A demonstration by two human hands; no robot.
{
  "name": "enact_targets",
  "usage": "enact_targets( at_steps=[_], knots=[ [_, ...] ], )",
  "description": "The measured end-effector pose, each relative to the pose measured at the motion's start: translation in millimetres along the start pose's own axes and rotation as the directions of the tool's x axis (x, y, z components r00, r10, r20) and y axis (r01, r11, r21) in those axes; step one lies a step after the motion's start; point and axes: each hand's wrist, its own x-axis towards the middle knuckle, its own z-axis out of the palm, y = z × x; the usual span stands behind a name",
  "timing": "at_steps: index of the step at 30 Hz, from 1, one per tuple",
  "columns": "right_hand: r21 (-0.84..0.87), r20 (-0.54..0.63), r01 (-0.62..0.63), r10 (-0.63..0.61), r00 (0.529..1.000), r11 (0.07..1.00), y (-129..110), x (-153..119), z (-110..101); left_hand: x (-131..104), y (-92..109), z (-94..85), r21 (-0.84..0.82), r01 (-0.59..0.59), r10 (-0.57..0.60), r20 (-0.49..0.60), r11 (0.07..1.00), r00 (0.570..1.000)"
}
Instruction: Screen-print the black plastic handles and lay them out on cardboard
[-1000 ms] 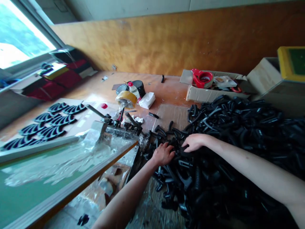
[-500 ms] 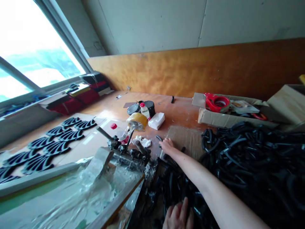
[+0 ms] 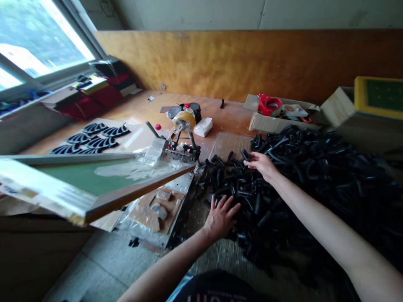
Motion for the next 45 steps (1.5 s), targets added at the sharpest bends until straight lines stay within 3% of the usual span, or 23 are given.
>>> enact_targets(
  at_steps=[4,6,9,11,14,17,19,23,25,27,30,34,37,39,42,45],
  knots=[
    [-0.061,-0.159,0.099,-0.108,0.981,0.993,2.0,-67.0,-15.6,-21.3,1.2,5.5,0.021,0.037,-0.034,-0.097,0.999,0.995],
    [0.091,-0.234,0.185,-0.16,0.959,0.978,-0.6,-95.6,-13.0,-34.2,-1.9,2.0,0.006,0.036,-0.035,-0.134,0.999,0.99],
    [0.42,-0.317,0.26,-0.128,0.94,0.869,-4.5,-131.7,7.9,-57.5,-16.1,-6.7,-0.05,0.032,-0.041,-0.191,0.998,0.981],
    [0.478,-0.305,0.228,-0.082,0.949,0.848,-2.6,-149.1,35.0,-76.2,-34.3,-13.2,-0.103,0.019,-0.043,-0.243,0.994,0.969],
    [0.334,-0.238,0.141,-0.062,0.969,0.932,10.1,-162.2,97.7,-109.6,-75.9,-23.7,-0.181,-0.016,-0.046,-0.33,0.983,0.943],
    [0.023,-0.149,0.179,-0.174,0.973,0.984,25.3,-160.4,185.9,-148.4,-132.6,-37.3,-0.25,-0.023,-0.074,-0.373,0.968,0.925],
    [-0.163,-0.097,0.299,-0.317,0.944,0.94,29.4,-151.9,253.0,-175.4,-176.9,-49.7,-0.297,-0.01,-0.108,-0.379,0.955,0.919],
    [-0.344,-0.058,0.477,-0.526,0.849,0.809,21.5,-121.0,373.2,-222.5,-269.2,-83.2,-0.404,0.073,-0.226,-0.346,0.912,0.911],
    [-0.45,-0.039,0.5,-0.576,0.817,0.74,16.1,-104.8,412.1,-237.1,-309.6,-100.7,-0.465,0.148,-0.311,-0.295,0.873,0.904],
    [-0.571,-0.017,0.482,-0.596,0.803,0.664,13.2,-93.6,433.8,-243.3,-341.0,-115.6,-0.536,0.192,-0.366,-0.239,0.822,0.899],
    [-0.701,0.0,0.424,-0.595,0.804,0.574,13.0,-88.7,443.6,-238.8,-367.6,-132.1,-0.635,0.153,-0.376,-0.232,0.757,0.897],
    [-0.764,0.042,0.407,-0.59,0.806,0.502,13.4,-94.6,441.9,-217.4,-369.3,-158.8,-0.722,0.051,-0.385,-0.307,0.691,0.871],
    [-0.778,0.051,0.392,-0.572,0.819,0.492,11.2,-99.6,439.8,-193.8,-355.4,-195.0,-0.798,-0.078,-0.448,-0.413,0.598,0.793],
    [-0.777,0.053,0.392,-0.57,0.82,0.493,8.4,-101.7,434.8,-175.9,-342.7,-223.9,-0.847,-0.218,-0.5,-0.473,0.485,0.725],
    [-0.755,0.009,0.39,-0.587,0.81,0.527,4.6,-101.2,412.2,-155.9,-323.7,-258.5,-0.881,-0.309,-0.522,-0.463,0.358,0.717],
    [-0.72,-0.196,0.297,-0.594,0.78,0.628,3.6,-97.0,368.7,-161.0,-313.3,-265.6,-0.89,-0.272,-0.501,-0.435,0.366,0.748]
  ],
)
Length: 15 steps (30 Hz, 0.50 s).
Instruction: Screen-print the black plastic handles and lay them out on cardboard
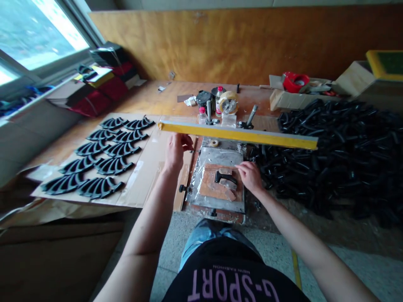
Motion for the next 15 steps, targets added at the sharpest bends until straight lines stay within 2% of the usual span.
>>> enact_targets(
  at_steps=[2,4,6,8,10,12,15],
  knots=[
    [0.014,-0.124,-0.123,0.124,0.985,0.992,22.3,9.7,-20.5,-19.2,-6.5,-11.5,0.027,0.05,-0.051,0.028,0.998,0.998],
    [0.039,-0.194,-0.194,0.198,0.961,0.98,33.5,20.5,-37.8,-43.8,-24.1,-30.7,0.1,0.19,-0.2,0.099,0.977,0.975],
    [0.077,-0.199,-0.17,0.182,0.963,0.982,27.0,33.8,-47.3,-65.6,-51.5,-50.4,0.203,0.342,-0.376,0.162,0.917,0.912],
    [0.079,-0.167,-0.088,0.1,0.981,0.993,5.1,50.5,-46.5,-79.8,-85.1,-64.0,0.27,0.414,-0.471,0.194,0.869,0.861],
    [0.012,-0.066,0.003,-0.002,0.998,1.0,-22.9,68.9,-36.6,-85.8,-118.1,-69.1,0.284,0.422,-0.483,0.197,0.861,0.853],
    [-0.082,0.098,0.038,-0.03,0.995,0.996,-46.9,83.9,-21.8,-86.0,-144.0,-68.6,0.297,0.407,-0.471,0.19,0.864,0.861],
    [-0.171,0.34,0.036,0.025,0.94,0.985,-66.3,88.4,-1.0,-82.6,-164.2,-67.3,0.327,0.39,-0.463,0.186,0.861,0.867]
  ],
)
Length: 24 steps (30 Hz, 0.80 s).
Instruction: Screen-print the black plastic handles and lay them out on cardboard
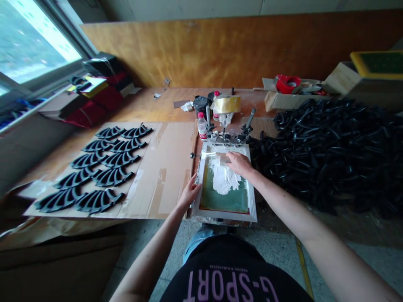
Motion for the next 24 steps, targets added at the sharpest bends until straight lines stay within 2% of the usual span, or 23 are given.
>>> enact_targets(
  at_steps=[3,5,8,10,12,14,16,18,20,22,24],
  knots=[
    [-0.046,0.076,0.04,-0.036,0.996,0.998,-7.7,-19.0,15.1,3.6,-4.6,-2.9,0.021,0.016,-0.016,0.017,1.0,1.0],
    [-0.037,0.075,0.151,-0.148,0.986,0.988,-9.5,-43.5,19.7,3.4,-6.5,-5.7,0.02,0.02,-0.021,0.036,1.0,0.999],
    [0.029,0.129,0.368,-0.368,0.921,0.93,-9.4,-75.2,13.8,2.4,-9.3,-7.2,0.013,0.008,-0.009,0.036,1.0,0.999],
    [0.064,0.18,0.434,-0.438,0.881,0.899,-8.3,-81.6,5.8,1.9,-10.2,-6.5,0.017,0.004,-0.004,0.022,1.0,1.0],
    [0.064,0.184,0.415,-0.42,0.889,0.907,-7.7,-77.0,1.9,1.2,-9.3,-5.5,0.02,0.006,-0.006,0.009,1.0,1.0],
    [0.03,0.109,0.339,-0.341,0.934,0.94,-8.4,-70.9,6.3,0.2,-6.7,-4.7,0.014,0.01,-0.01,0.003,1.0,1.0],
    [0.0,0.022,0.298,-0.298,0.954,0.955,-9.1,-72.2,17.1,-1.0,-3.4,-4.1,-0.003,0.016,-0.016,0.013,1.0,1.0],
    [0.005,-0.003,0.323,-0.323,0.946,0.946,-8.6,-82.0,27.3,-2.1,-0.6,-3.5,-0.025,0.023,-0.022,0.024,0.999,0.999],
    [0.04,0.027,0.363,-0.364,0.931,0.931,-7.5,-91.3,30.5,-3.0,1.8,-2.8,-0.04,0.03,-0.029,0.019,0.999,0.999],
    [0.072,0.047,0.342,-0.345,0.937,0.937,-8.6,-88.6,24.4,-4.9,6.0,-3.2,-0.048,0.036,-0.035,0.018,0.998,0.999],
    [0.092,0.02,0.266,-0.269,0.963,0.96,-12.7,-69.2,10.9,-9.2,15.1,-5.5,-0.059,0.042,-0.04,0.028,0.997,0.999]
  ],
)
